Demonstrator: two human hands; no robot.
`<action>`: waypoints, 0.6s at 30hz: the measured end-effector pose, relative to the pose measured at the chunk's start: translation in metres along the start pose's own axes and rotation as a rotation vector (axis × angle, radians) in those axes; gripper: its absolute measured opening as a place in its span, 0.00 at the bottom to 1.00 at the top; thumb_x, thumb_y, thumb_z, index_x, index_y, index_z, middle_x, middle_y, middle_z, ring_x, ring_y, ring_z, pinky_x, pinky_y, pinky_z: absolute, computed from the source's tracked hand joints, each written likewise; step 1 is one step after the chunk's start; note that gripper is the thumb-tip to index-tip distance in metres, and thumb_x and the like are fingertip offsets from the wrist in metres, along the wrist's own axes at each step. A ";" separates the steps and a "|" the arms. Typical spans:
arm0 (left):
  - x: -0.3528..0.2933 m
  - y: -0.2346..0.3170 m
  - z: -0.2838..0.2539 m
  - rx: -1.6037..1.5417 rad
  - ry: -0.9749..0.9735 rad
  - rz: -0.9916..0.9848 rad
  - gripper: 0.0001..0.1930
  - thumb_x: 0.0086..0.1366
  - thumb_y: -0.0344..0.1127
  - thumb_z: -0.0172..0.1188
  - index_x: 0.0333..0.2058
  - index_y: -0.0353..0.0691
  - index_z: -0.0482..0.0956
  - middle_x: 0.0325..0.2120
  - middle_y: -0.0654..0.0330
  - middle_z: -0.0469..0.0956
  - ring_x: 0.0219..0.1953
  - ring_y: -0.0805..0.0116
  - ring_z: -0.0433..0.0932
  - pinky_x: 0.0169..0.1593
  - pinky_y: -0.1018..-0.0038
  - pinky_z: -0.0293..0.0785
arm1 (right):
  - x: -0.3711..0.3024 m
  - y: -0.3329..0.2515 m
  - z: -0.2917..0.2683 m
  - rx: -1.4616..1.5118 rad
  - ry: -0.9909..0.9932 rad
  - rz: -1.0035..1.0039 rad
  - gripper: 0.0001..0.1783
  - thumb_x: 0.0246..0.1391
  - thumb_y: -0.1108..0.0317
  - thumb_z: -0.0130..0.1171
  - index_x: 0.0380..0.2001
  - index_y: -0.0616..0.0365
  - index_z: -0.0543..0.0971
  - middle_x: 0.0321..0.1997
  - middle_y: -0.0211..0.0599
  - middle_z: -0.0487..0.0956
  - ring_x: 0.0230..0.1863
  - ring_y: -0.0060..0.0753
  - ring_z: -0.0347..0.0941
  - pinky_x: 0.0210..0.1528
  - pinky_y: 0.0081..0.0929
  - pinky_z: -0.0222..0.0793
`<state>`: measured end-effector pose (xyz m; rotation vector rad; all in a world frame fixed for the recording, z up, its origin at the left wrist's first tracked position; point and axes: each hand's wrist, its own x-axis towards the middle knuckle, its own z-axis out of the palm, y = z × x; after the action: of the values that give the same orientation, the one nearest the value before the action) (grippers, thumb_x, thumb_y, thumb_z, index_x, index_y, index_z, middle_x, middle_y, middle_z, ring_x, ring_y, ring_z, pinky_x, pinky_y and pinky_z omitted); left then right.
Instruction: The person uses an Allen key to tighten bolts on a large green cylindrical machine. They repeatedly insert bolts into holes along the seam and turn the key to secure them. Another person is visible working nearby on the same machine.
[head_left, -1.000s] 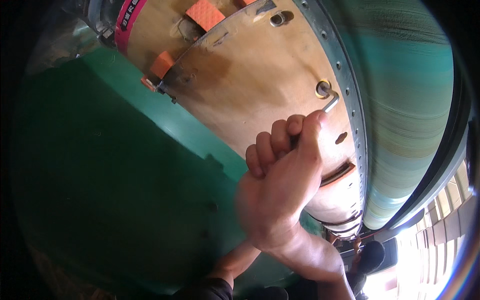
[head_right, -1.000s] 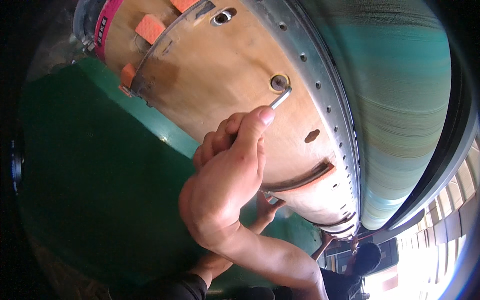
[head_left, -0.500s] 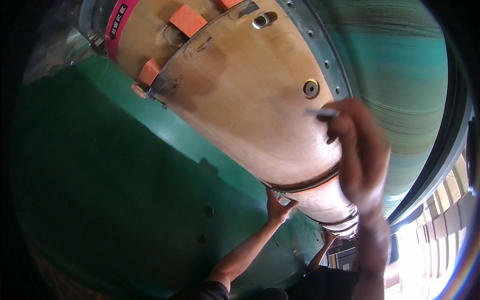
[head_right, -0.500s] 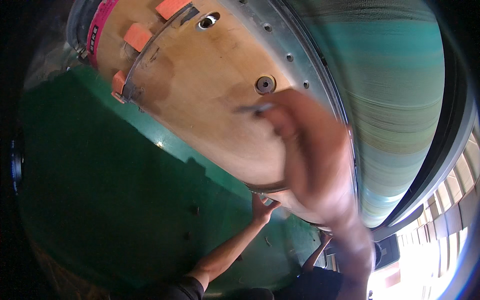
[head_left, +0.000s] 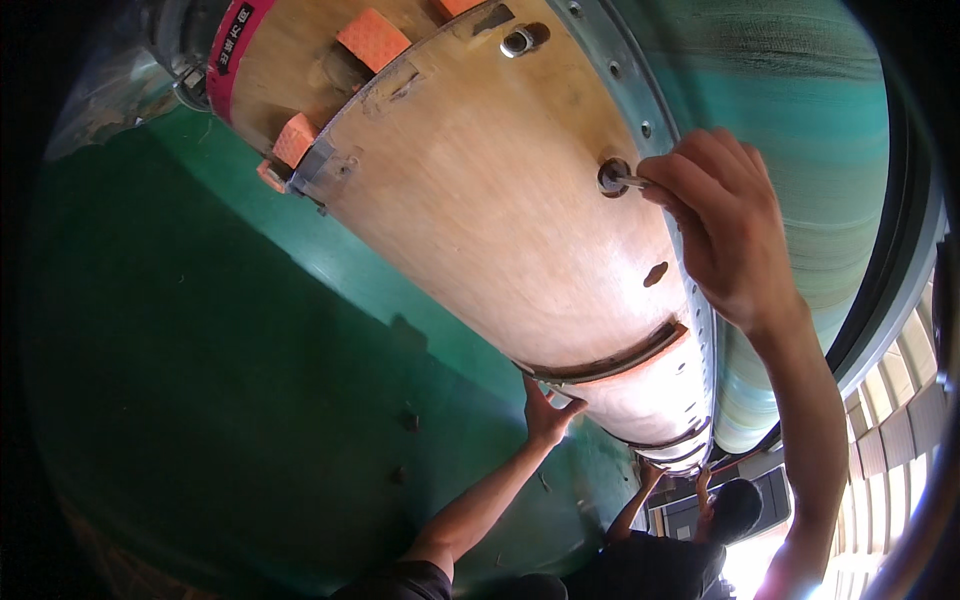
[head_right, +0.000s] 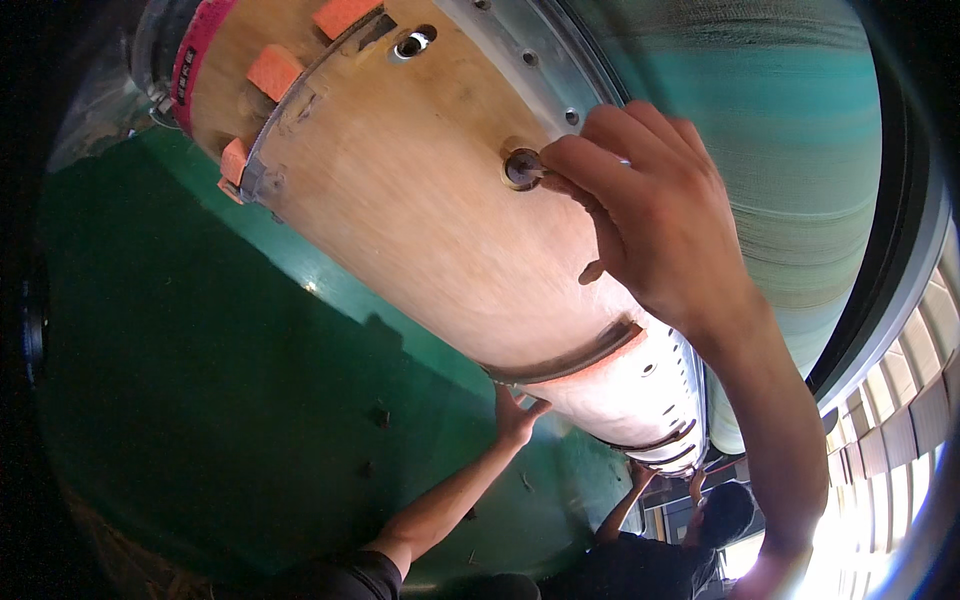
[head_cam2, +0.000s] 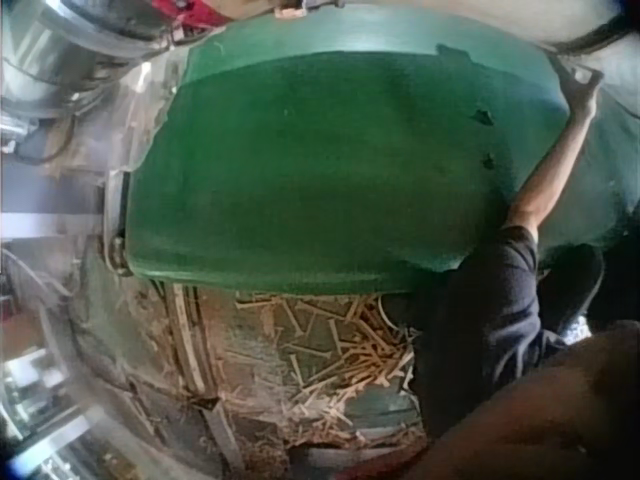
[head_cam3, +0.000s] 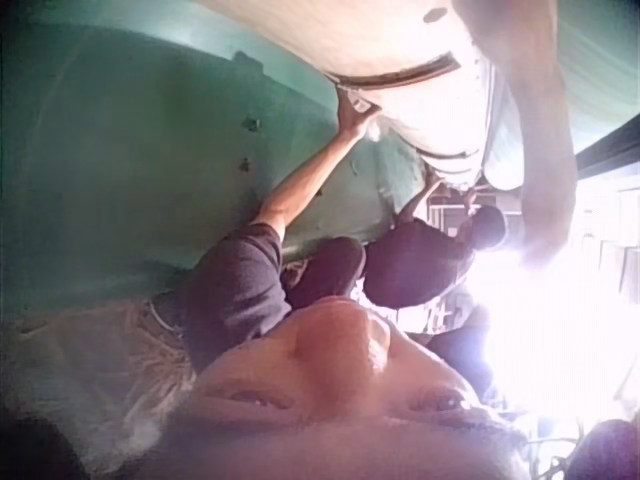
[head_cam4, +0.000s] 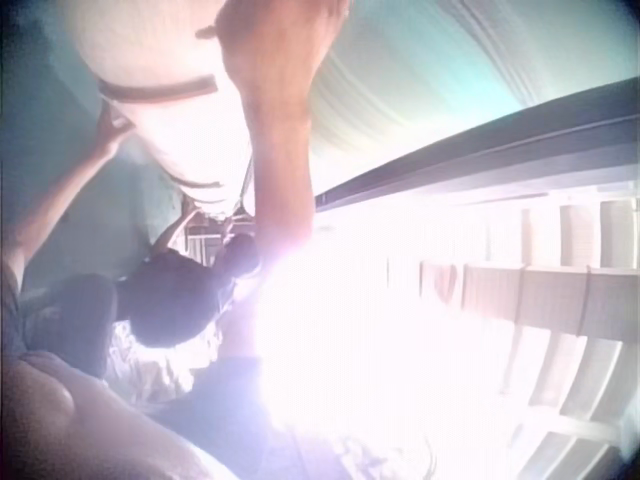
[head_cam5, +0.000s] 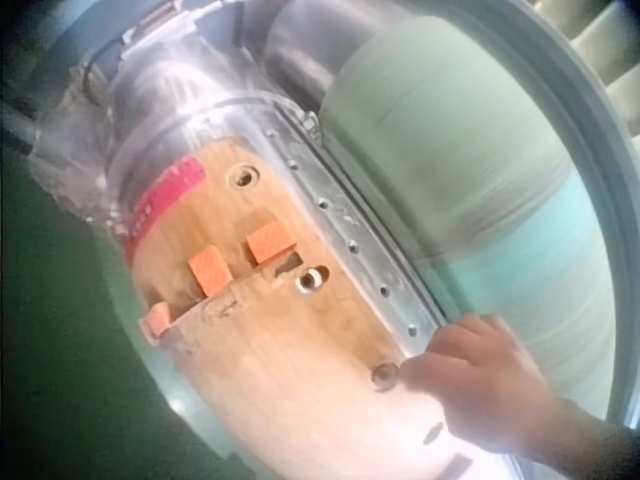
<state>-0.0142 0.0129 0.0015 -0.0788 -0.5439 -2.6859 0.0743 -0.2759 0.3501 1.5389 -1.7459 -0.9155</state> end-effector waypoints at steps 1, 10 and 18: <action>0.002 0.001 -0.001 -0.005 0.003 0.006 0.76 0.38 0.67 0.79 0.72 0.39 0.35 0.71 0.48 0.50 0.70 0.52 0.57 0.67 0.47 0.62 | 0.003 0.000 -0.001 -0.012 -0.001 -0.015 0.09 0.51 0.70 0.64 0.37 0.49 0.80 0.34 0.29 0.73 0.40 0.35 0.71 0.45 0.33 0.65; -0.006 -0.007 0.006 0.030 0.011 -0.017 0.75 0.39 0.67 0.78 0.72 0.38 0.36 0.70 0.46 0.51 0.70 0.51 0.58 0.66 0.50 0.65 | 0.019 0.031 -0.009 -0.296 0.022 -0.498 0.14 0.44 0.70 0.70 0.35 0.43 0.78 0.35 0.27 0.74 0.47 0.33 0.74 0.53 0.38 0.69; -0.002 -0.001 0.005 0.021 0.001 -0.010 0.68 0.44 0.48 0.81 0.72 0.40 0.38 0.70 0.48 0.52 0.69 0.54 0.59 0.65 0.48 0.65 | 0.048 0.024 -0.023 -0.249 -0.107 -0.662 0.12 0.45 0.70 0.69 0.35 0.50 0.79 0.36 0.31 0.77 0.44 0.35 0.75 0.52 0.37 0.70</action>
<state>-0.0131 0.0163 0.0052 -0.0693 -0.5738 -2.6894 0.0743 -0.3241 0.3829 1.9517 -1.1232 -1.4913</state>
